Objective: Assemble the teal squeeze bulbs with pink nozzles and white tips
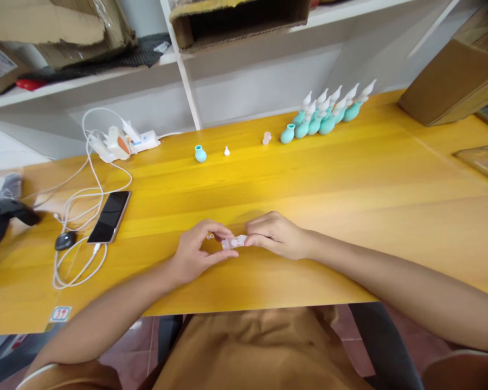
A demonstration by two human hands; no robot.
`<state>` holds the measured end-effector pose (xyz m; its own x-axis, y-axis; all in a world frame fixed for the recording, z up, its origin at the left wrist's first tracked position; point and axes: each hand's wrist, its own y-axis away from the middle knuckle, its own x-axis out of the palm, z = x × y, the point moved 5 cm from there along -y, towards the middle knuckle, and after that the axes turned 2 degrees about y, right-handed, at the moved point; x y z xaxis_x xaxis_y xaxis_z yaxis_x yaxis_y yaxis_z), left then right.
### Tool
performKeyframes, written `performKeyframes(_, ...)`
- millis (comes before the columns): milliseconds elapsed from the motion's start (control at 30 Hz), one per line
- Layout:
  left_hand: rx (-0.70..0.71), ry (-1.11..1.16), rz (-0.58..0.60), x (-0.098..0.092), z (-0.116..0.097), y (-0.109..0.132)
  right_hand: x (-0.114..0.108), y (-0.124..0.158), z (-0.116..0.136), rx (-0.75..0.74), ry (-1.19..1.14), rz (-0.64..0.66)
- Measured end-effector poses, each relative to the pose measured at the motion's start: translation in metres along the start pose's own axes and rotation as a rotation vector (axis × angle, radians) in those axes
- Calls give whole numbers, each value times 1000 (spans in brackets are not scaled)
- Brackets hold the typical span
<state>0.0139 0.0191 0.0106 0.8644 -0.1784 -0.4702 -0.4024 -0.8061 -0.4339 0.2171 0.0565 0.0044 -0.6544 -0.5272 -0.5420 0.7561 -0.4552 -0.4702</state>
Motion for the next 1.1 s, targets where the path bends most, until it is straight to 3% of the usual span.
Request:
performKeyframes(100, -13, 135, 17, -2, 8, 1, -7, -1, -1, 11, -13, -103)
performKeyframes(200, -114, 239, -42, -6, 23, 1, -14, -1, -6, 62, -90, -162)
performKeyframes(400, -221, 379, -167, -12, 42, -4, -14, 2, -33, 281, -479, -294)
performKeyframes(600, -256, 389, -273, -19, 51, -9, -30, 0, -49, 362, -686, -582)
performKeyframes(700, -257, 383, -306, -24, 56, -13, -34, -1, -54, 395, -705, -645)
performKeyframes(833, -304, 280, -287, -23, 53, -14, -29, -2, -56, 414, -703, -613)
performKeyframes(967, -374, 64, -172, -20, 46, -20, -21, -1, -54, 422, -695, -554)
performKeyframes(1100, -254, -321, -66, -35, 52, -48, -18, -3, -53, 437, -703, -493)
